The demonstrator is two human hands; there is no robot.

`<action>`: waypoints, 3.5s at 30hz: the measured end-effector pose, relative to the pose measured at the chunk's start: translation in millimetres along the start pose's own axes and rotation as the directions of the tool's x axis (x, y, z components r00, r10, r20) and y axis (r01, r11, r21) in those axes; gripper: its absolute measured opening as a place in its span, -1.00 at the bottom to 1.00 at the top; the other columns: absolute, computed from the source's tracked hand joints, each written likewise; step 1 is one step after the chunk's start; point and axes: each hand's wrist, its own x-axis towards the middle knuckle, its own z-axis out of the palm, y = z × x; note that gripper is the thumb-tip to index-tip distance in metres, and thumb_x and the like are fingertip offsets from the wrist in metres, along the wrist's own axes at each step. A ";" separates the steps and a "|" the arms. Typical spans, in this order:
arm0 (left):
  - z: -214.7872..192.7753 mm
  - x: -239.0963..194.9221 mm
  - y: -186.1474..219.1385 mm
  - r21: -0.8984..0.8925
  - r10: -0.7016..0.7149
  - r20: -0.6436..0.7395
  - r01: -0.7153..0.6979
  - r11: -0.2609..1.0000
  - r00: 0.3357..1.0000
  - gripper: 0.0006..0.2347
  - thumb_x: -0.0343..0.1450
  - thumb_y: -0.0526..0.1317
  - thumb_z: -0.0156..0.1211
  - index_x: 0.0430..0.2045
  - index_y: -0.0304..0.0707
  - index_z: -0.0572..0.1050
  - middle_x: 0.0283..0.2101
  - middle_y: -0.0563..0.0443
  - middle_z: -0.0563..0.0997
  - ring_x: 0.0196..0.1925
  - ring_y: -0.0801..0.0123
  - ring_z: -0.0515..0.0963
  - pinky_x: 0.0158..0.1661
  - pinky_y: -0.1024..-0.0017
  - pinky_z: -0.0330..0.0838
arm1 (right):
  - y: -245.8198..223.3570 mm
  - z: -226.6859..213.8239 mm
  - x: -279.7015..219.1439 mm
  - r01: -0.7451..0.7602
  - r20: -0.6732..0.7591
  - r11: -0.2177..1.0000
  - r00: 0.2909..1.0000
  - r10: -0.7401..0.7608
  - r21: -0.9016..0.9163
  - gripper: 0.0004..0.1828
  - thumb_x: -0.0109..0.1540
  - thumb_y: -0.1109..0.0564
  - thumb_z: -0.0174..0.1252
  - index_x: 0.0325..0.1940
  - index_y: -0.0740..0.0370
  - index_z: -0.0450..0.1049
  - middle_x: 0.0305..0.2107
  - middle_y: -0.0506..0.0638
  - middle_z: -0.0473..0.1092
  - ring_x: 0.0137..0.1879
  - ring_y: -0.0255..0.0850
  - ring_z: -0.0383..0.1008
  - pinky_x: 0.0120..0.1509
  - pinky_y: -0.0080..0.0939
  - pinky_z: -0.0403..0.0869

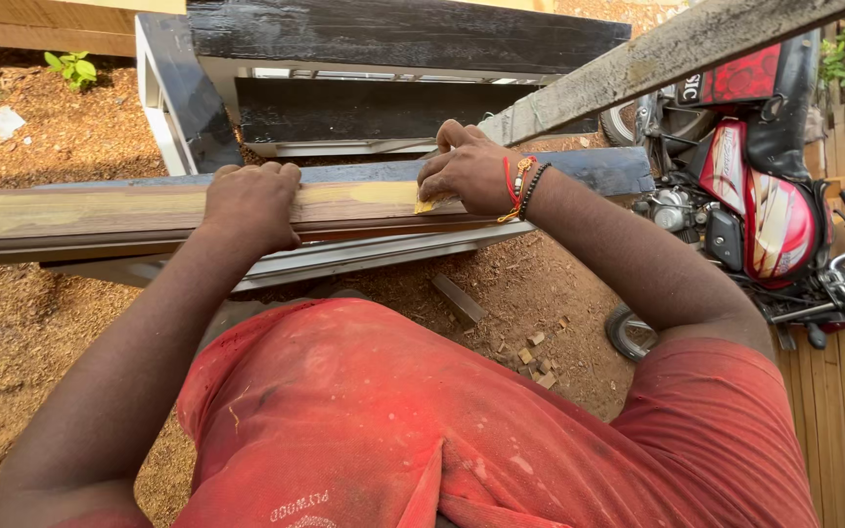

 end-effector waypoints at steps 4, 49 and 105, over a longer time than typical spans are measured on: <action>7.1 2.1 6.6 0.070 -0.006 -0.084 0.012 0.997 0.996 -0.17 0.14 0.08 0.58 0.26 -0.16 0.26 0.19 -0.05 0.46 0.26 0.18 0.46 0.28 0.14 0.19 | 15.7 7.4 -17.8 -0.045 0.033 0.999 0.998 0.044 0.026 -0.48 0.10 0.30 0.27 0.10 -0.15 0.62 0.10 -0.36 0.50 0.13 -0.13 0.22 0.32 -0.11 0.30; -20.2 66.2 122.9 0.127 0.357 -0.150 -0.340 0.932 0.922 -0.11 0.17 0.25 0.48 0.31 -0.12 0.14 0.16 -0.16 0.46 0.23 0.06 0.46 0.18 0.12 0.31 | 11.4 258.9 -184.3 0.724 -0.102 -0.177 0.324 0.940 0.667 -0.53 0.22 0.25 0.28 0.22 0.33 0.46 0.02 0.08 0.45 0.09 -0.19 0.42 0.16 -0.17 0.47; 71.7 1.2 67.9 -0.054 0.265 -0.623 -0.378 0.924 0.736 -0.59 0.43 -0.10 0.24 0.20 -0.08 0.46 0.29 -0.03 0.40 0.51 0.14 0.12 0.49 -0.11 -0.25 | 121.6 62.4 -142.3 -0.322 0.102 0.946 0.941 0.322 -0.014 -0.34 0.04 0.43 0.11 0.10 -0.16 0.59 0.15 -0.29 0.49 0.08 -0.20 0.45 0.30 -0.17 0.30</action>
